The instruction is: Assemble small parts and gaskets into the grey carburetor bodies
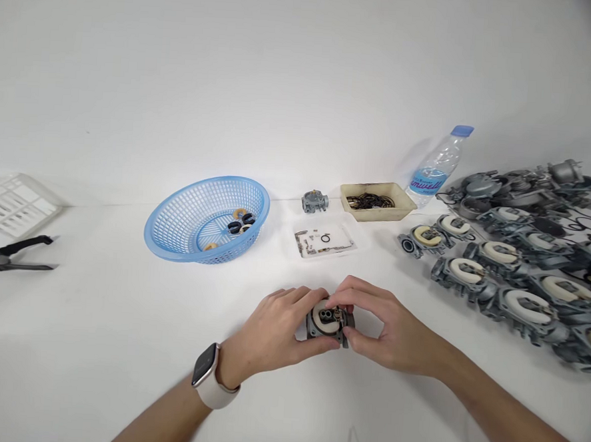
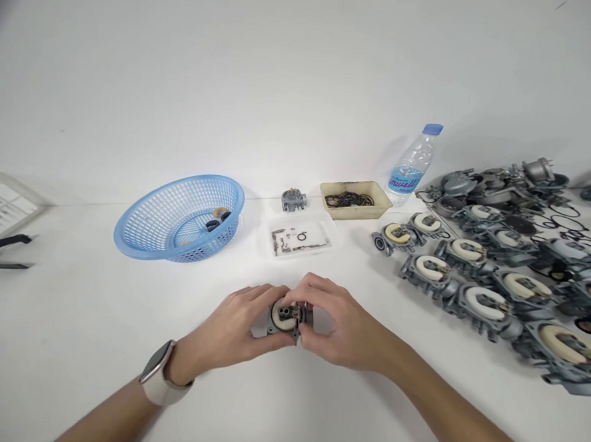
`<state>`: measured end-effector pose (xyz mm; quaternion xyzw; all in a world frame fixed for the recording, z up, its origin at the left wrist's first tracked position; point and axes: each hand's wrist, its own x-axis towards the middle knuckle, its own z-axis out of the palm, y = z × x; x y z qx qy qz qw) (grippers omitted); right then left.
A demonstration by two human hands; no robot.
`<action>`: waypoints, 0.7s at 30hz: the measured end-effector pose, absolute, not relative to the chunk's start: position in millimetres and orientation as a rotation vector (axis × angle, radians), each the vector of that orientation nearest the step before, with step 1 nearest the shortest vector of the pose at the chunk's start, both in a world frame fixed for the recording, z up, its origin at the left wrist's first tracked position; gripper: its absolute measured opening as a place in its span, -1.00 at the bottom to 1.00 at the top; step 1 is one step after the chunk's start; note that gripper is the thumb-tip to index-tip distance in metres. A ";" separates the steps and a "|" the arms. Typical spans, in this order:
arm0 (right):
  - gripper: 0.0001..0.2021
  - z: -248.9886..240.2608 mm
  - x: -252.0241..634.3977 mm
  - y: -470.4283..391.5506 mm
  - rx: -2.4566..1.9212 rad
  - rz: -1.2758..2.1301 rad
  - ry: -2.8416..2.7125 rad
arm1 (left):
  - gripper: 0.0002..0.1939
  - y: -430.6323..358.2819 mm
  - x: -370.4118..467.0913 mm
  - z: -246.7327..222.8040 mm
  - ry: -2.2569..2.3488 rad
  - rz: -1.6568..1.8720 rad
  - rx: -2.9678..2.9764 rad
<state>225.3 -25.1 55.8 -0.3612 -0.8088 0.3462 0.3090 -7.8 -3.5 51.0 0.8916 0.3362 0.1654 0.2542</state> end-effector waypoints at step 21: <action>-0.58 57.8 224.5 -25.4 -0.946 0.890 -2.148 | -0.59 -3.3 -7.5 51.8 0.910 0.448 2.417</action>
